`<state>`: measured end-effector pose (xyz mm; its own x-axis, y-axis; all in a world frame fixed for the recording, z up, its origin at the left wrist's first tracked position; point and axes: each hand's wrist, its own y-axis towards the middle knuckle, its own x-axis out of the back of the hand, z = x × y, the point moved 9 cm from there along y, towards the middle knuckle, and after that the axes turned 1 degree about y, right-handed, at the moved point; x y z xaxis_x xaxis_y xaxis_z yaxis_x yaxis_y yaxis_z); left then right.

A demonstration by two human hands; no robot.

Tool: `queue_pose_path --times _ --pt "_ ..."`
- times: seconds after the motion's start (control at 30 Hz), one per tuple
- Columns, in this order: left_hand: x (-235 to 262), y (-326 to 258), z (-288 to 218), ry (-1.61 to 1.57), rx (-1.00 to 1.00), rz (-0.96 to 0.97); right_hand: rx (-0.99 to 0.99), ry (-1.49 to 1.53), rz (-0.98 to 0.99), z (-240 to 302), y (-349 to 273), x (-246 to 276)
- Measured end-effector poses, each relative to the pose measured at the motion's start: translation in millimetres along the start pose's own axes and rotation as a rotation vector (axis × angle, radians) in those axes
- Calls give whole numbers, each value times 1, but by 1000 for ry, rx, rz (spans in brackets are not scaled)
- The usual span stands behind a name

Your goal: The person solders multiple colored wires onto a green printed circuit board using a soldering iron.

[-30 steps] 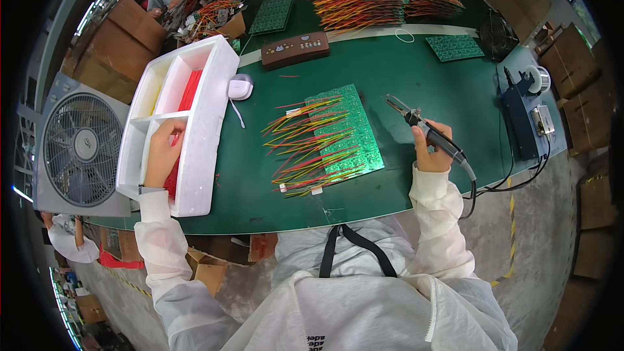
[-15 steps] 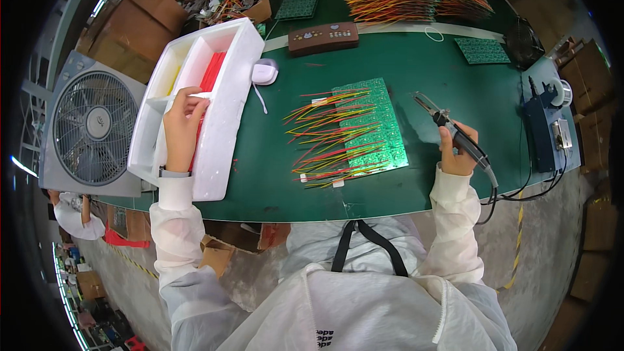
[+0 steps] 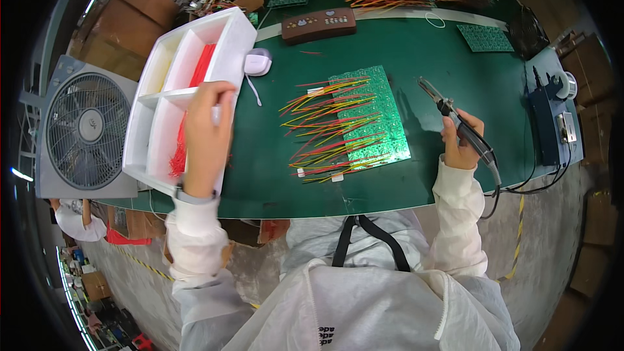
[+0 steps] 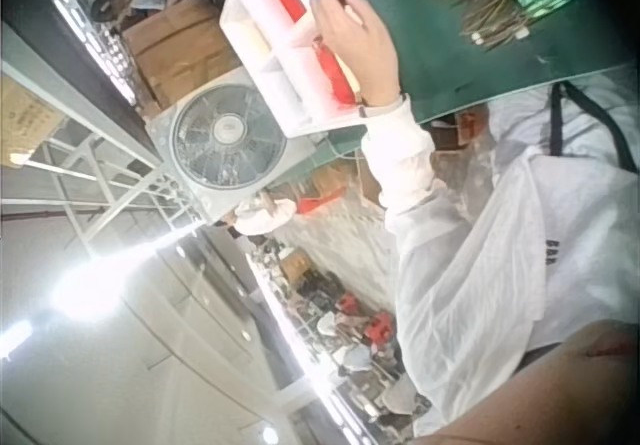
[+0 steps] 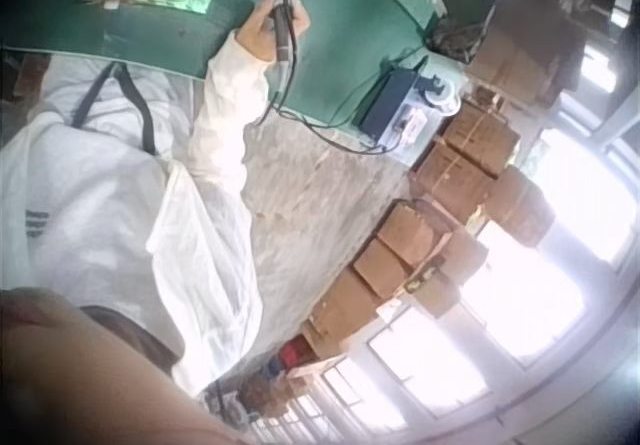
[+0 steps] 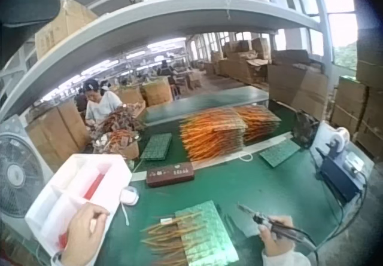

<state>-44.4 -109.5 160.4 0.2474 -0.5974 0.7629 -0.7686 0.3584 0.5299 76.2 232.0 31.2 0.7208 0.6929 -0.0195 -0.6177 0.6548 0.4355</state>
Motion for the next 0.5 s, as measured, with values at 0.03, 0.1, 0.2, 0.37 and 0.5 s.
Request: queue_pose_path --times 0.03,0.1,0.2,0.37,0.5 --pt "-16 0 -11 -144 49 22 22 -22 11 -2 1 0" --pt "-58 -1 -37 -220 -92 33 44 -50 25 -1 2 -2" --pt "-112 11 -59 -386 -57 59 53 -159 103 -7 4 -10" --pt "-163 27 -59 -521 40 72 159 -238 93 18 18 -25" --pt "-171 25 -62 -339 -13 15 160 -150 114 17 39 -38"
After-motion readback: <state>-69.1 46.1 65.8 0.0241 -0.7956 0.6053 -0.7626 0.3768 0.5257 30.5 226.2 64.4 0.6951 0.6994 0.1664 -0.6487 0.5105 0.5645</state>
